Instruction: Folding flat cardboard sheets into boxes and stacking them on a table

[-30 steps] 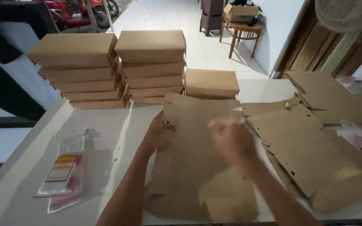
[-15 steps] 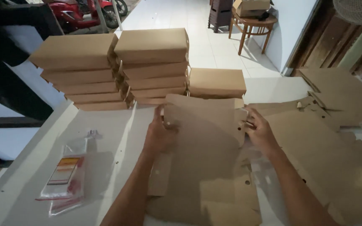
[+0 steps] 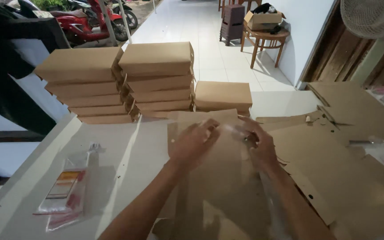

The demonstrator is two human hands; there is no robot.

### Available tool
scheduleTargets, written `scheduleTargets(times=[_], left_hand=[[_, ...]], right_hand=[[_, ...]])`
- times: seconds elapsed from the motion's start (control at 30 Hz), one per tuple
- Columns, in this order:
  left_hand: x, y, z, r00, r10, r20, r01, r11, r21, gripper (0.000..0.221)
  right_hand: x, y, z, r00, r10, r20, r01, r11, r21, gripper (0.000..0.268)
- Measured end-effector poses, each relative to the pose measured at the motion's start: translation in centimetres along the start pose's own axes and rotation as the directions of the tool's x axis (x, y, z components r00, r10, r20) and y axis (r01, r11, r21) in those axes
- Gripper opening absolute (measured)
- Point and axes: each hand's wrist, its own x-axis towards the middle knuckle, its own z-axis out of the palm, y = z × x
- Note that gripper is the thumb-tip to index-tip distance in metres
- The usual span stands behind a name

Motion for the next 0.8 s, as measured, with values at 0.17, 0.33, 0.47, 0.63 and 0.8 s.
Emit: scheduleTargets(times=[0.17,0.33,0.47,0.63,0.8], left_hand=[[3.4,0.3,2.5,0.972,-0.161,0.171,0.217,0.894,-0.393,0.044],[6.4,-1.7,6.0,0.958,-0.276,0.082,0.283,0.851,-0.443,0.03],[4.1,0.0,5.2,0.967,-0.254,-0.02,0.213,0.85,-0.482,0.029],[2.5,-2.1,6.8,0.985,-0.09,-0.144,-0.004,0.835,-0.55,0.023],[0.9,-0.5,5.8,0.981,-0.058,-0.187,-0.065,0.807,-0.587,0.014]], right_hand=[[0.1,0.3,0.5,0.987,-0.142,-0.073,0.132,0.982,-0.136,0.021],[0.0,1.6,0.6,0.995,-0.104,-0.013,0.099,0.976,-0.192,0.041],[0.2,0.0,0.3,0.96,0.281,-0.013,-0.281,0.959,-0.021,0.054],[0.3,4.0,0.6,0.956,0.272,-0.113,-0.267,0.962,0.058,0.015],[0.3,3.9,0.6,0.93,0.351,-0.108,-0.341,0.935,0.102,0.023]])
